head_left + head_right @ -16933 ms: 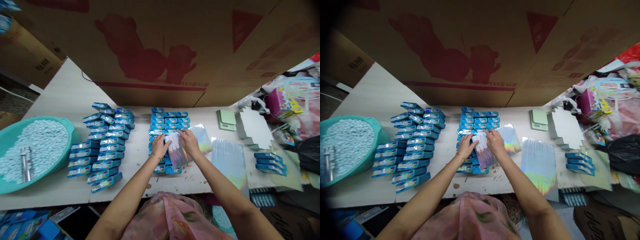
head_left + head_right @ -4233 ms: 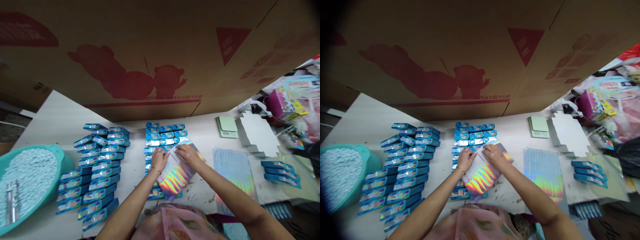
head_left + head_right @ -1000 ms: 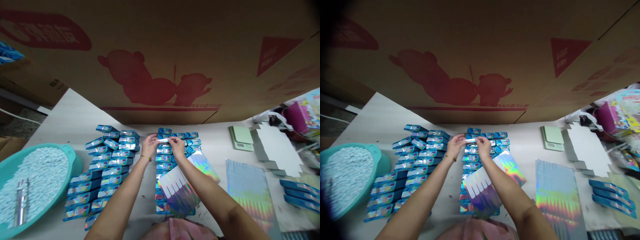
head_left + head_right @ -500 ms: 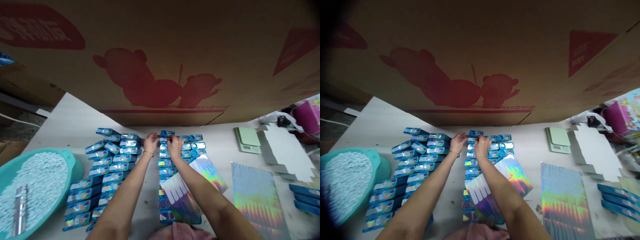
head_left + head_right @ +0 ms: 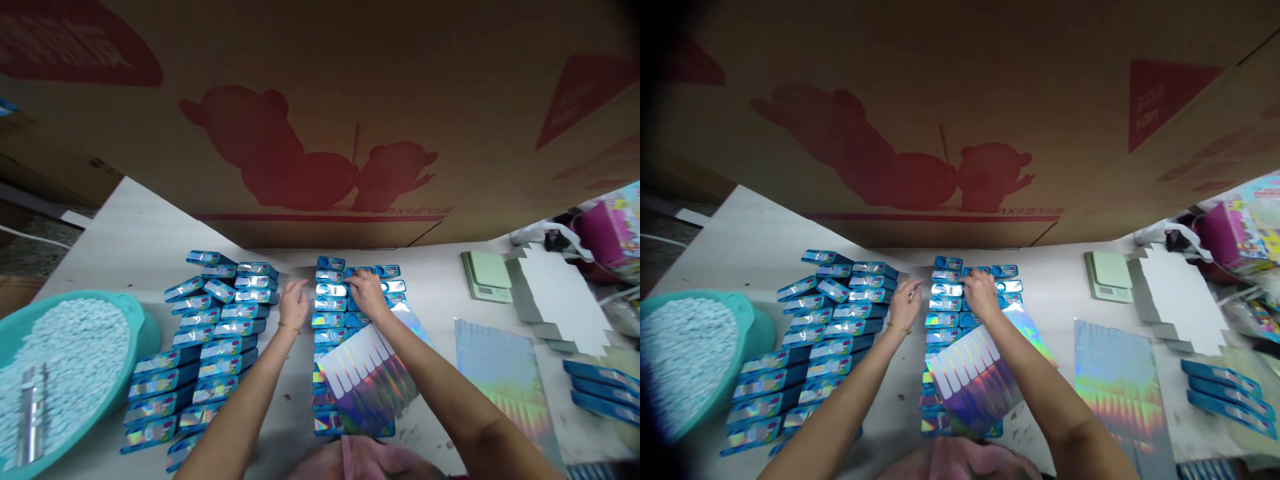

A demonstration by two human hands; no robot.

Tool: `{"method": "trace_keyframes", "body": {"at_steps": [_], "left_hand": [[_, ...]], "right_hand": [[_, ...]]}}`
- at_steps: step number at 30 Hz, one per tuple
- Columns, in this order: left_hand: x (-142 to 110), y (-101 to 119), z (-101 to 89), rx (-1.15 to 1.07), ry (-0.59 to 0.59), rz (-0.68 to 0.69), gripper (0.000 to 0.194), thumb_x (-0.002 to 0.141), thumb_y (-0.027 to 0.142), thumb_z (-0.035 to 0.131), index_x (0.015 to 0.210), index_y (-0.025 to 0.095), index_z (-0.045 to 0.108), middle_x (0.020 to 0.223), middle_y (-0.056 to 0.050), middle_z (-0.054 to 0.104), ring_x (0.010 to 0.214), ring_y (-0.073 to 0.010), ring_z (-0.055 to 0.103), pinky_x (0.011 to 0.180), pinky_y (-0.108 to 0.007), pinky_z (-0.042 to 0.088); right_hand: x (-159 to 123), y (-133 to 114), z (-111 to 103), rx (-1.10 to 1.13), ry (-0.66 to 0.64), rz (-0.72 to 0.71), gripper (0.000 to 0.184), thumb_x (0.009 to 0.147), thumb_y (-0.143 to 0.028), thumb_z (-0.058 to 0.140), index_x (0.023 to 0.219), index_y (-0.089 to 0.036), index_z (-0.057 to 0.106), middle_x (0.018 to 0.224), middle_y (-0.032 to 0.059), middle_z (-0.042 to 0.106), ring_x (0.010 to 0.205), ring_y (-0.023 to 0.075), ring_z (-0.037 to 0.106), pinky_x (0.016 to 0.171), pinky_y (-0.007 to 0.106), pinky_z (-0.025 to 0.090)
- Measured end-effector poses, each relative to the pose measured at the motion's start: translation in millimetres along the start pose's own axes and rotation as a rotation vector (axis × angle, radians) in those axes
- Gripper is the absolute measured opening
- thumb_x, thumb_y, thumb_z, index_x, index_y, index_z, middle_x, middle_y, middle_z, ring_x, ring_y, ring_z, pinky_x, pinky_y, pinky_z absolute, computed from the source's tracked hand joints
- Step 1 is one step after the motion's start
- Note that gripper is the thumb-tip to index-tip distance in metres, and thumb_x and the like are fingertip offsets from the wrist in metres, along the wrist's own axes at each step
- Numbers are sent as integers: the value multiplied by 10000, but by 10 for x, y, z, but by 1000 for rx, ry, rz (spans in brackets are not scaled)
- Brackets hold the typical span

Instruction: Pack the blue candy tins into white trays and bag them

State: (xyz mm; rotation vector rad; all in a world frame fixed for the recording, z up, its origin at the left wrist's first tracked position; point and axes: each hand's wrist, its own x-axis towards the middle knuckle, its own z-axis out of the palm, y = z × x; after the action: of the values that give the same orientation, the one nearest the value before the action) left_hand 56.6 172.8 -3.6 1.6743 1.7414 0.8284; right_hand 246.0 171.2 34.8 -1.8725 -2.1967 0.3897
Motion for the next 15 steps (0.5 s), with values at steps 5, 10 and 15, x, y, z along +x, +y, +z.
{"method": "trace_keyframes", "body": {"at_steps": [5, 10, 15], "left_hand": [[-506, 449, -5, 13, -166, 160, 240, 794, 324, 417, 879, 204, 607, 877, -49, 600, 867, -174, 533, 808, -310, 406], [-721, 813, 291, 85, -432, 251, 287, 796, 381, 418, 930, 210, 605, 916, -53, 619, 886, -196, 526, 800, -326, 383], [-684, 1103, 708, 109, -590, 174, 235, 744, 293, 508, 918, 183, 622, 877, -73, 640, 844, -206, 552, 747, -314, 395]], "right_hand": [[-243, 250, -309, 200, 100, 27, 232, 817, -225, 429, 939, -238, 625, 860, 32, 604, 842, 170, 524, 744, 304, 373], [-640, 909, -655, 230, 72, 3, 222, 797, -217, 461, 948, -231, 623, 936, 43, 593, 896, 167, 530, 797, 317, 401], [-847, 1021, -639, 99, -45, -134, 245, 803, -231, 487, 1021, -255, 595, 1037, 53, 574, 954, 178, 507, 813, 342, 393]]}}
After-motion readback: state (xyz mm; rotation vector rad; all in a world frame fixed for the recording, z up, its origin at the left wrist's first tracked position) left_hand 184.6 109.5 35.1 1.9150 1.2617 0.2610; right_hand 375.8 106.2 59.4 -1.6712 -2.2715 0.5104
